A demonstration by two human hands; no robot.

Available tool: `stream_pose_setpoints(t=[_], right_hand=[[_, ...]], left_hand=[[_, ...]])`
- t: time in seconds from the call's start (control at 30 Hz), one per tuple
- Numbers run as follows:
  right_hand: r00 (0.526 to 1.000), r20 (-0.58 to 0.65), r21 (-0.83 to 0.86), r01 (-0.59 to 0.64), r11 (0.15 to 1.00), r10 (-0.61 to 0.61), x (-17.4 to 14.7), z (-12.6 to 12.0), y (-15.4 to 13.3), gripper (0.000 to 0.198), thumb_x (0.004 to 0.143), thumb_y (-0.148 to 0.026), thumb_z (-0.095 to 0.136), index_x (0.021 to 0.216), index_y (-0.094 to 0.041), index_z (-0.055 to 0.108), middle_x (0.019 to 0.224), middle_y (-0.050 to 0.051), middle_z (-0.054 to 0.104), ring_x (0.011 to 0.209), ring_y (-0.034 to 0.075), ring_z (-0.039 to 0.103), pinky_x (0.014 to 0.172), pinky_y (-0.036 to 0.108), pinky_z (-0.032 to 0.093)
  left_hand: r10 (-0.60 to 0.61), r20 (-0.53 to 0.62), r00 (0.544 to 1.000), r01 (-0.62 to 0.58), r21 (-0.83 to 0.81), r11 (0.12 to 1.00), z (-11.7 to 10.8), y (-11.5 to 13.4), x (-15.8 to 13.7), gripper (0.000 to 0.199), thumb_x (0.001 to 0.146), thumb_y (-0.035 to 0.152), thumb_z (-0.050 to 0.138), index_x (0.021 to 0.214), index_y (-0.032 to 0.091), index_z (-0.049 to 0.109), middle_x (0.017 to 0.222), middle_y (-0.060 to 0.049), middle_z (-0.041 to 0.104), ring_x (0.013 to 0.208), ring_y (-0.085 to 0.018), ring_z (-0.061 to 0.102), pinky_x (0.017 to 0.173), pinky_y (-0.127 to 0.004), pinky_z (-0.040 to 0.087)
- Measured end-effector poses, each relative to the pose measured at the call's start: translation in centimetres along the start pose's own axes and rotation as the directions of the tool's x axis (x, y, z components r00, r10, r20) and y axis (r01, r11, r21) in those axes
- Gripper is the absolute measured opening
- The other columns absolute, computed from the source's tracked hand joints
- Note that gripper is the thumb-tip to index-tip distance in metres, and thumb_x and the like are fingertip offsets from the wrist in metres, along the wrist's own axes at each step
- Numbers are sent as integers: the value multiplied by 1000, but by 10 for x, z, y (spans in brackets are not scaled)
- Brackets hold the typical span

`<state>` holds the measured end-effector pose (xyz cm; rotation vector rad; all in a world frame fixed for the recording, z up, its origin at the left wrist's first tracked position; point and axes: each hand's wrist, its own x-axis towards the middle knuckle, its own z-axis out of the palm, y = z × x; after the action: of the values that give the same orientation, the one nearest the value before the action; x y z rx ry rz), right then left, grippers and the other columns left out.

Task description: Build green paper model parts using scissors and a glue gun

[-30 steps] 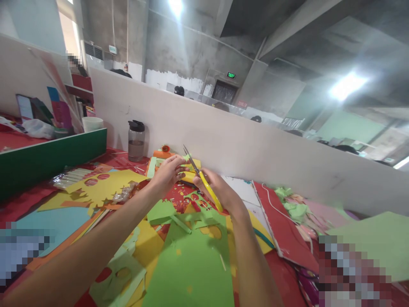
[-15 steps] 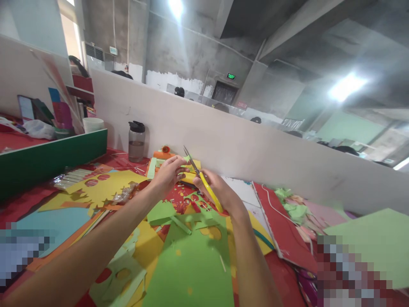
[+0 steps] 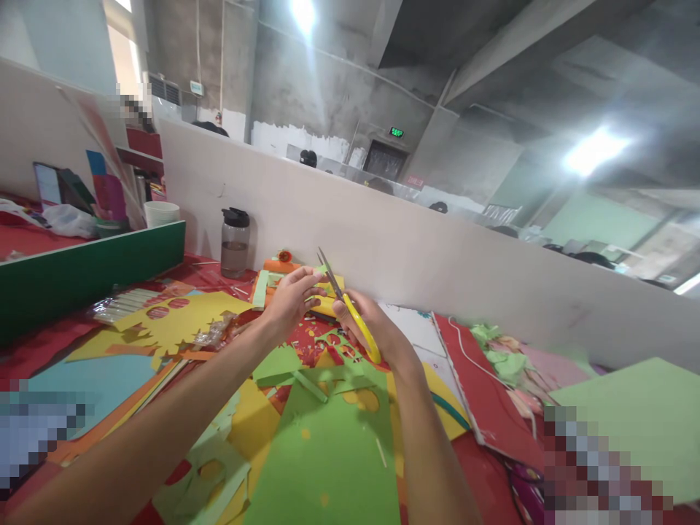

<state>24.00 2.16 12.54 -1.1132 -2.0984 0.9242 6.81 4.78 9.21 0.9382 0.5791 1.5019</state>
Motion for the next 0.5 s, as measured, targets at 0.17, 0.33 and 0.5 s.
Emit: stream_pose_setpoints(t=[0.17, 0.33, 0.5], right_hand=[[999, 34, 20, 0, 1000, 0, 1, 1, -6, 46, 89, -67, 55, 96, -21, 52, 68, -5, 47, 48, 9, 43, 43, 21, 37], [998, 55, 42, -41, 998, 38, -1, 3, -10, 49, 87, -71, 53, 87, -21, 47, 65, -5, 45, 46, 8, 37, 41, 22, 35], [996, 78, 68, -54, 996, 49, -1, 2, -6, 50, 89, -71, 49, 93, -21, 51, 69, -3, 48, 49, 9, 40, 42, 22, 37]], left_hand=[[-2, -16, 1000, 2, -17, 1000, 0, -1, 1, 27, 73, 34, 75, 81, 18, 55, 93, -3, 65, 68, -8, 60, 59, -18, 44], [-8, -54, 999, 7, -15, 1000, 0, -1, 3, 22, 75, 31, 71, 81, 18, 53, 90, -3, 65, 65, -7, 58, 57, -18, 43], [-5, -60, 998, 7, 45, 999, -2, 0, 4, 22, 72, 29, 70, 76, 18, 51, 86, -2, 63, 64, -7, 57, 55, -17, 41]])
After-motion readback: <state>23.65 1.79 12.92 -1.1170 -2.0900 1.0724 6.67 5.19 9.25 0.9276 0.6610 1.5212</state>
